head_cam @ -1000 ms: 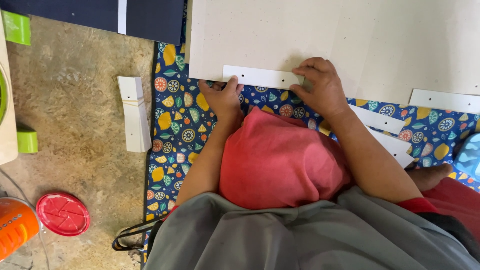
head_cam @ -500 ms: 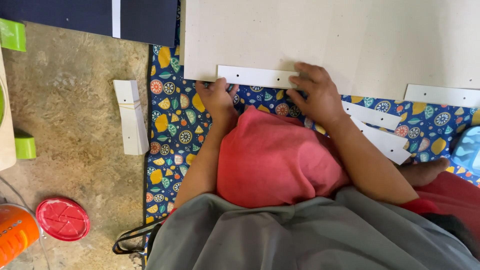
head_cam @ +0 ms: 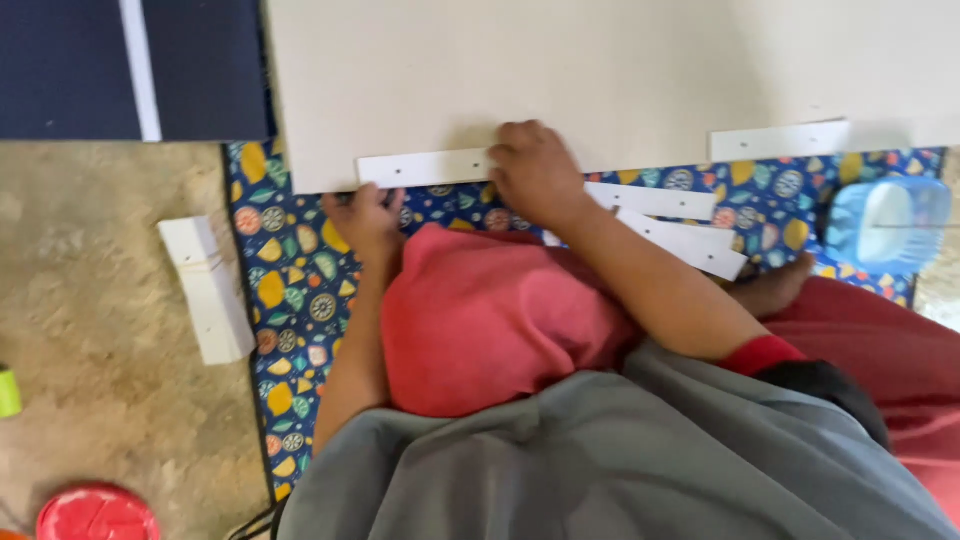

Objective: Assembling cardboard components by applying glue to small strips and attaching them to a larger board to create a structure.

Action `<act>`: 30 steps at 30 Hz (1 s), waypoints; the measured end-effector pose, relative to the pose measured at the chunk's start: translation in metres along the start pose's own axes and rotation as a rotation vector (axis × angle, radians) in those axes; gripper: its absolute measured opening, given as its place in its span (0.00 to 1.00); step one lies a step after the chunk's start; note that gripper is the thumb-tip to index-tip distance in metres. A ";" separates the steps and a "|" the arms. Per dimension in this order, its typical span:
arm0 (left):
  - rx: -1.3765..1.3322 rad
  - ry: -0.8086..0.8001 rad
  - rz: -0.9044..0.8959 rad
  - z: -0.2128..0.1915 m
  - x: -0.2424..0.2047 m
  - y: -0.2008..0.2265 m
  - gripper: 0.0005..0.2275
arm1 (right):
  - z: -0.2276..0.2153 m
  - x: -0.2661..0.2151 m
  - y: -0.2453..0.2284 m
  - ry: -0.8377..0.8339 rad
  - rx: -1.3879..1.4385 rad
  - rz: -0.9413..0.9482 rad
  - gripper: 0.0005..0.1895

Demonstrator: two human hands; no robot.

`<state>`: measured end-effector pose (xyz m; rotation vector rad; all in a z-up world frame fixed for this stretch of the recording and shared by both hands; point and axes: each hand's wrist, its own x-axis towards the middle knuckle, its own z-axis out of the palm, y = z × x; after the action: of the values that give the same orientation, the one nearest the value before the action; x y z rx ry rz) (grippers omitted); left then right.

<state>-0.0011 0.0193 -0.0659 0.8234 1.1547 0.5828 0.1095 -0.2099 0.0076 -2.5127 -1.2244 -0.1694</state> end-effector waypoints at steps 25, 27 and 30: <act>-0.034 -0.118 -0.034 0.025 -0.044 0.046 0.19 | 0.005 0.058 -0.050 -0.135 0.113 -0.073 0.14; -0.070 -0.091 -0.043 0.029 -0.046 0.048 0.18 | 0.010 0.060 -0.049 -0.169 0.053 -0.151 0.14; -0.096 -0.087 -0.058 0.025 -0.038 0.038 0.17 | 0.016 0.060 -0.056 -0.185 -0.044 -0.212 0.15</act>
<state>0.0108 0.0058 -0.0091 0.7244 1.0592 0.5452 0.1027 -0.1278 0.0217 -2.4770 -1.5767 -0.0140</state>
